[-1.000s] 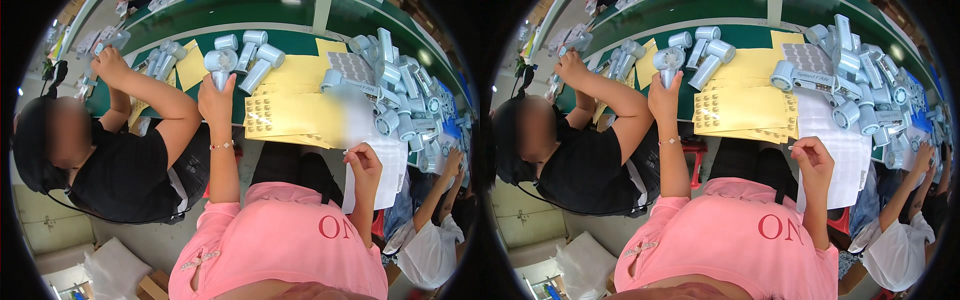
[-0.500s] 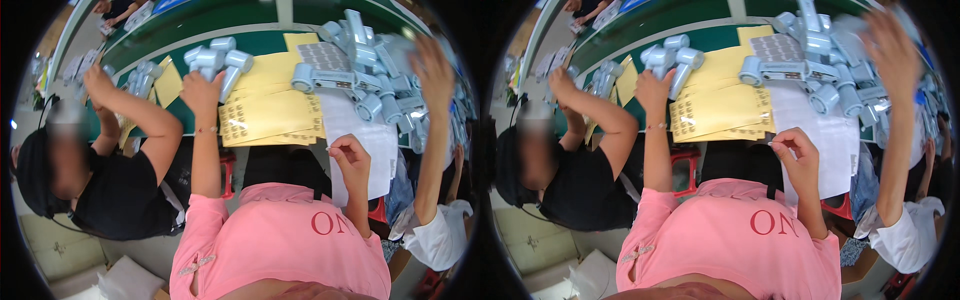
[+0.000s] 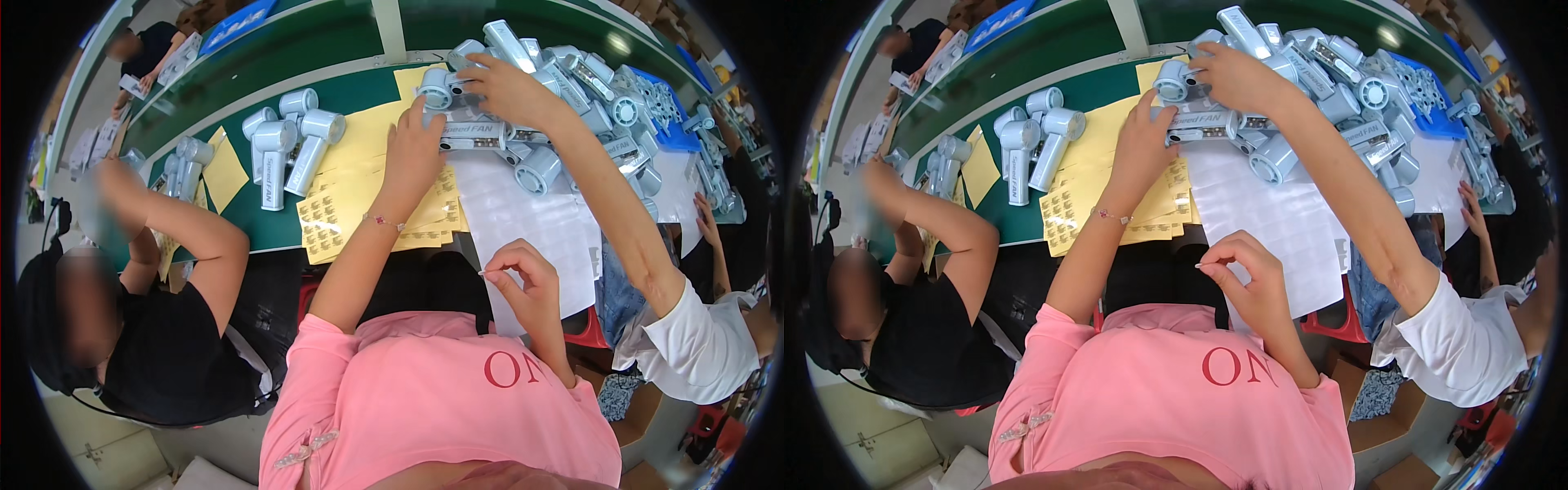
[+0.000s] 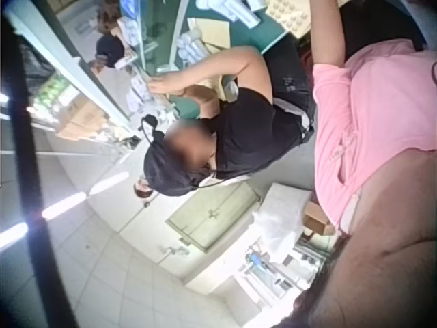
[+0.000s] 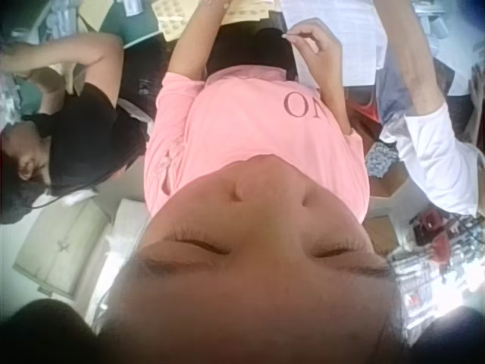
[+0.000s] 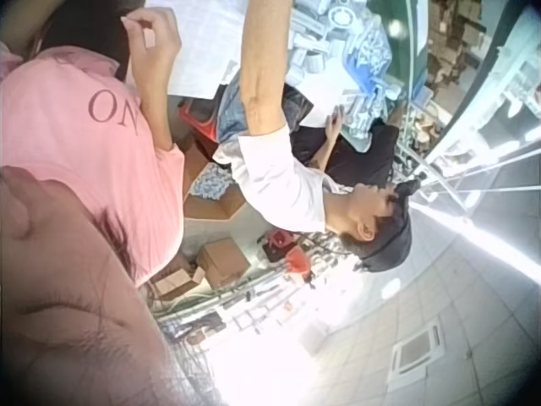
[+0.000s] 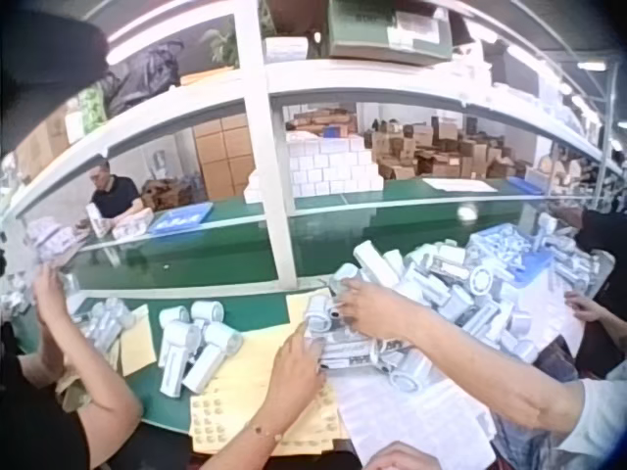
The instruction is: Applying labels or stickers to portable hand fans at a factory assembly line.
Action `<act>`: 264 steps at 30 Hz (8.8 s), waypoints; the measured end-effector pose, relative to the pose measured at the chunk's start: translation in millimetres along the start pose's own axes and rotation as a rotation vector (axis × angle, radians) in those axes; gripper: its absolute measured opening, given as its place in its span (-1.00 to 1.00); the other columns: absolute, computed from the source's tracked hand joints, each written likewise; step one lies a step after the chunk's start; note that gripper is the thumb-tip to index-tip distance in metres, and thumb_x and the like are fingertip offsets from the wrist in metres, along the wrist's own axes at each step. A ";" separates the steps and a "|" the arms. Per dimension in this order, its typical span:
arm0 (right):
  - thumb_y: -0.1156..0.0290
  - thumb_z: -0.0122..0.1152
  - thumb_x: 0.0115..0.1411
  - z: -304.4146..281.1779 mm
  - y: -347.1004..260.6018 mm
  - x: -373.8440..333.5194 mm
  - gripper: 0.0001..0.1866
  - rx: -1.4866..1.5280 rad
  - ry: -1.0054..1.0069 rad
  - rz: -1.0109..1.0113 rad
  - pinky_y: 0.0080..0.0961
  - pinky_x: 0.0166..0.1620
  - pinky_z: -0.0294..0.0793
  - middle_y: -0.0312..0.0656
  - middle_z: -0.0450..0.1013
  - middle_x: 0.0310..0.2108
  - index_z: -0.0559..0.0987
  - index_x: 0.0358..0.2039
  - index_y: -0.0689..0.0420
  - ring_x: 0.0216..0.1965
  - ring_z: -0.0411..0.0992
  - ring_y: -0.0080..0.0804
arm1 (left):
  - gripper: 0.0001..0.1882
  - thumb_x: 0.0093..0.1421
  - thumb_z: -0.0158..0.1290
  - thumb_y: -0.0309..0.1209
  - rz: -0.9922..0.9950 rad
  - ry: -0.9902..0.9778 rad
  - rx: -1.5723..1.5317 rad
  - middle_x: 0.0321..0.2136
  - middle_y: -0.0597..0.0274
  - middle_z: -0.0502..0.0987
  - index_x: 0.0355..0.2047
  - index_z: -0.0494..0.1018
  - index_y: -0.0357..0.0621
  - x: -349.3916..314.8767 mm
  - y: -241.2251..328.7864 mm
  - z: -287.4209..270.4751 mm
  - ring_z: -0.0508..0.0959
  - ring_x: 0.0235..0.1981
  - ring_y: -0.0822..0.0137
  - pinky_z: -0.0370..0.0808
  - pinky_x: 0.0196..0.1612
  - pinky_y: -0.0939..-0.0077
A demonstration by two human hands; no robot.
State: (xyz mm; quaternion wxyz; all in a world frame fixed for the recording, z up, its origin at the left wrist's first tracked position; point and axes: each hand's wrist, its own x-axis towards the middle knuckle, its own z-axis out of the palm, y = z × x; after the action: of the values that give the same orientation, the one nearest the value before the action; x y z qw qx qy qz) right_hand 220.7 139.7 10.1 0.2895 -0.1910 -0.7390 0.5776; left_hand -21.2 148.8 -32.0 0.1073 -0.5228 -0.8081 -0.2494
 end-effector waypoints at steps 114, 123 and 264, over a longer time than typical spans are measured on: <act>0.40 -0.17 0.27 163.8 92.1 261.6 -0.87 1.557 -0.606 0.807 -0.61 -0.65 0.24 -0.24 0.18 -0.44 0.30 -0.37 0.17 -0.74 0.19 -0.55 | -0.67 0.03 -0.01 -0.38 -1.192 0.212 -1.229 -0.35 0.05 0.52 -0.17 0.44 -0.22 -340.5 -220.2 127.7 0.54 -0.29 0.22 0.52 -0.35 0.40; 0.49 -0.10 0.23 164.6 114.9 262.8 -0.96 1.524 -0.478 0.625 -0.60 -0.69 0.27 -0.20 0.20 -0.42 0.30 -0.35 0.16 -0.72 0.22 -0.53 | -0.72 0.02 0.00 -0.39 -1.401 -0.321 -0.033 -0.37 0.05 0.51 -0.23 0.45 -0.19 -399.5 -392.3 321.1 0.53 -0.31 0.19 0.51 -0.35 0.37; 0.57 0.14 0.05 96.1 48.7 131.5 -0.91 -0.152 -0.420 0.239 -0.75 -0.33 0.36 -0.31 0.42 -0.47 0.49 -0.38 0.27 -0.43 0.37 -0.67 | -0.41 -0.05 0.13 0.04 -0.501 -0.113 -0.445 -0.45 -0.04 0.41 -0.30 0.37 -0.30 -122.5 -68.6 -103.8 0.43 -0.40 0.05 0.37 -0.33 0.29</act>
State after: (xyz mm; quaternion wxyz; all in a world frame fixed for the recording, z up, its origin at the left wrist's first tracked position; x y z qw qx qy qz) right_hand 56.0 162.0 -25.4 0.0442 -0.1742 -0.7964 0.5775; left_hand -39.3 -24.2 -16.6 -0.1190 -0.3318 -0.8419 -0.4087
